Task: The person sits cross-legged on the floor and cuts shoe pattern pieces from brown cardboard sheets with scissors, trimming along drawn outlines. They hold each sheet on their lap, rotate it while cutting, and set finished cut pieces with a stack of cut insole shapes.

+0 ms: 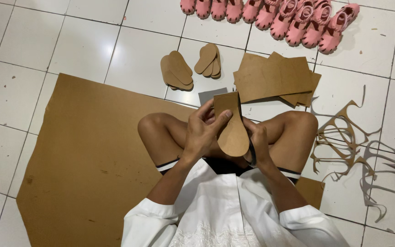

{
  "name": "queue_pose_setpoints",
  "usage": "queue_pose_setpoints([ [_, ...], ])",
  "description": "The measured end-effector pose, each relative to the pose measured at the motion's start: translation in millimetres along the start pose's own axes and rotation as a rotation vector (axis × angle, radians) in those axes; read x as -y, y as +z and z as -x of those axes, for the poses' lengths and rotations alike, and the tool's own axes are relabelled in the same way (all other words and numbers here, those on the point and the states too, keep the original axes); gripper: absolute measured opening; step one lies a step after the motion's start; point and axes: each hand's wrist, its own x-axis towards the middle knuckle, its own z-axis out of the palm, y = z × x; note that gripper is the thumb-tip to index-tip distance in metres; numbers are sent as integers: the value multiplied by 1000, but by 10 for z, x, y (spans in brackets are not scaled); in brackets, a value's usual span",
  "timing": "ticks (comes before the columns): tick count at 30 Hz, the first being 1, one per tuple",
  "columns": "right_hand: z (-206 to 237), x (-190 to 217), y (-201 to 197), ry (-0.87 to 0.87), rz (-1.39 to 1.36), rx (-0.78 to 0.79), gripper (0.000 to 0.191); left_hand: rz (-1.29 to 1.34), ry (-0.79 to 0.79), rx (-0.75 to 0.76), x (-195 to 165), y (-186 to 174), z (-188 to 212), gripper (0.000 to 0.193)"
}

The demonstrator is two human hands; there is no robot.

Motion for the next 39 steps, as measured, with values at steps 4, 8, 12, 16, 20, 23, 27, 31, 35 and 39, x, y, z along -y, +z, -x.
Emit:
queue_pose_setpoints([
  [4,7,-39,-5,65,-14,1,31,58,-47,19,5,5,3,45],
  [8,54,-50,-10,128,114,-7,27,135,-70,26,24,0,-13,48],
  [12,45,-20,-9,74,99,-22,28,150,-102,35,20,-15,-3,48],
  [16,-4,20,-11,79,-50,6,25,97,-126,69,-12,-24,28,51],
  [20,2,45,-7,71,-16,-15,23,107,-146,89,-55,-40,22,52],
  [23,22,44,-8,89,17,-32,20,92,-156,104,-74,-46,18,52],
  [27,-8,25,-31,78,5,-17,16,55,-148,127,-87,-42,24,52],
  [31,-8,40,-56,82,55,-12,15,67,-180,135,-111,-45,35,54],
  [35,2,74,-85,86,89,1,16,17,-216,133,-137,-69,16,53],
  [39,-8,92,-110,68,15,30,20,-95,-200,177,-129,-94,-2,49],
])
